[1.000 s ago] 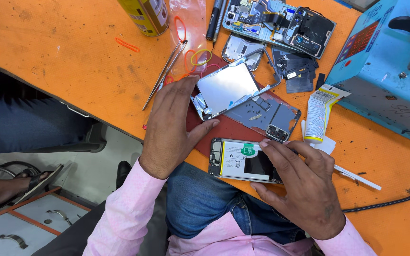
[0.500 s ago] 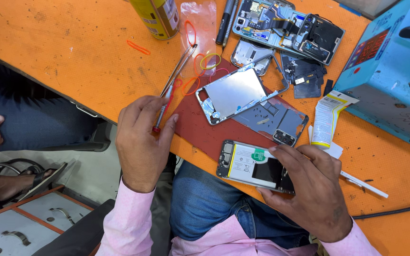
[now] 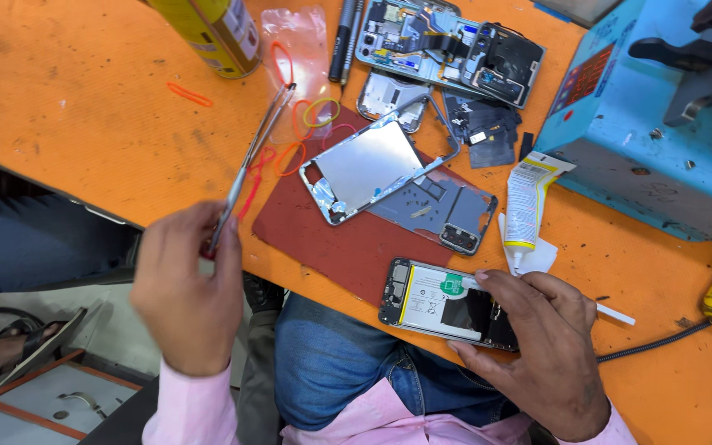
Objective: The person assembles internal components of a mobile phone by hand and using tools, including placing the motherboard and daughterboard into the frame and using a screwdriver and tweezers to secure parts.
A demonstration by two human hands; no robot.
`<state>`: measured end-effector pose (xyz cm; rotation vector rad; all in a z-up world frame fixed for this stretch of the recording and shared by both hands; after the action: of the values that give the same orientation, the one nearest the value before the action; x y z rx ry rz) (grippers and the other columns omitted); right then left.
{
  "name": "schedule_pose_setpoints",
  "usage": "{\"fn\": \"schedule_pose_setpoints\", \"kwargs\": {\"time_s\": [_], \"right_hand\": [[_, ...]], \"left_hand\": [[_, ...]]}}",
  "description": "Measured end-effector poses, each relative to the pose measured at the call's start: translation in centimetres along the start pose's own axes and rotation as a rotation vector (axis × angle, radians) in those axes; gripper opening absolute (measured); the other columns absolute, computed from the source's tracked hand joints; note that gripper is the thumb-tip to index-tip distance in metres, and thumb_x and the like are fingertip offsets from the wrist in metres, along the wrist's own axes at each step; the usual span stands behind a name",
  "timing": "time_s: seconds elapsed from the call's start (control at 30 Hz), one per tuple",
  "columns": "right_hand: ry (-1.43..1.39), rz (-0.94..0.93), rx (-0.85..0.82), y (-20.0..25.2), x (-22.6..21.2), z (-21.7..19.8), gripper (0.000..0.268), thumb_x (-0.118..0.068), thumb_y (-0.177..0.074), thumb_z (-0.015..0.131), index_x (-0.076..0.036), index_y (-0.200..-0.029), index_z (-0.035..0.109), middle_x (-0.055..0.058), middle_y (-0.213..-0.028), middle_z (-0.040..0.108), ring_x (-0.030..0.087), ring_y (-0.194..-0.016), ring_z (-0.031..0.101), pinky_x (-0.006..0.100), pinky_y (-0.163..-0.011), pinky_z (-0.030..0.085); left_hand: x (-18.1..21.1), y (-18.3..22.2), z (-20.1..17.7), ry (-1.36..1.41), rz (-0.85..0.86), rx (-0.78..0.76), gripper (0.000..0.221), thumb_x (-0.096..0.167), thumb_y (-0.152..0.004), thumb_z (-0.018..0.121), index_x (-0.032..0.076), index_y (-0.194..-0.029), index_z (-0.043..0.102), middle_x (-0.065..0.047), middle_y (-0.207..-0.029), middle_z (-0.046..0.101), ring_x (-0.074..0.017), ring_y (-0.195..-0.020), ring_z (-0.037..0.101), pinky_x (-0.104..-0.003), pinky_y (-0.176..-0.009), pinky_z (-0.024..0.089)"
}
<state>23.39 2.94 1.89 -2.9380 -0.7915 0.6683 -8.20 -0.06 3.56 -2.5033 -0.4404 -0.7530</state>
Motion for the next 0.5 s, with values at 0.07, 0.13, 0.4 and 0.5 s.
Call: {"fn": "schedule_pose_setpoints", "kwargs": {"time_s": [0.07, 0.13, 0.4, 0.5], "right_hand": [[0.02, -0.04, 0.012, 0.2, -0.6, -0.3, 0.076, -0.039, -0.062, 0.087, -0.01, -0.128, 0.065, 0.005, -0.127, 0.068, 0.027, -0.115, 0.055, 0.043, -0.098, 0.037], [0.019, -0.081, 0.027, 0.3, -1.4, -0.3, 0.069, -0.04, -0.066, 0.085, -0.011, -0.126, 0.066, 0.006, -0.128, 0.067, 0.027, -0.115, 0.055, 0.043, -0.099, 0.037], [-0.019, -0.246, 0.036, 0.0, -4.9, 1.8, 0.041, -0.025, -0.082, 0.079, -0.007, -0.118, 0.071, 0.006, -0.124, 0.068, 0.025, -0.114, 0.063, 0.044, -0.097, 0.044], [-0.016, -0.239, 0.051, 0.0, -4.9, 1.9, 0.038, -0.021, -0.083, 0.077, -0.006, -0.118, 0.072, 0.006, -0.123, 0.069, 0.025, -0.114, 0.062, 0.045, -0.097, 0.046]], "left_hand": [[1.7, 0.9, -1.7, 0.005, 0.086, 0.047, 0.021, -0.001, -0.096, 0.079, 0.004, -0.113, 0.068, -0.012, -0.103, 0.068, -0.0235, -0.088, 0.069, -0.031, -0.078, 0.054], [3.0, 1.9, -2.3, 0.05, 0.096, 0.046, 0.024, -0.001, -0.093, 0.082, 0.006, -0.11, 0.068, -0.011, -0.102, 0.07, -0.0213, -0.086, 0.069, -0.028, -0.076, 0.054], [5.9, 4.1, 1.5, 0.322, 0.181, -0.128, 0.045, 0.001, -0.089, 0.083, 0.006, -0.126, 0.058, -0.006, -0.098, 0.074, -0.0178, -0.084, 0.071, -0.029, -0.076, 0.058], [6.4, 4.1, 3.5, 0.289, 0.34, -0.023, 0.056, -0.004, -0.092, 0.08, 0.008, -0.135, 0.047, -0.012, -0.104, 0.073, -0.0245, -0.098, 0.075, -0.034, -0.084, 0.059]]}}
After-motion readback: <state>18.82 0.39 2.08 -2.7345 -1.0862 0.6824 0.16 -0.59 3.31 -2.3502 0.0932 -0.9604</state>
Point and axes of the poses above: each hand's wrist, its own y-axis away from the middle knuckle, its own z-axis out of the palm, x = y × z, the point moved 7 cm from there along -y, towards the middle knuckle
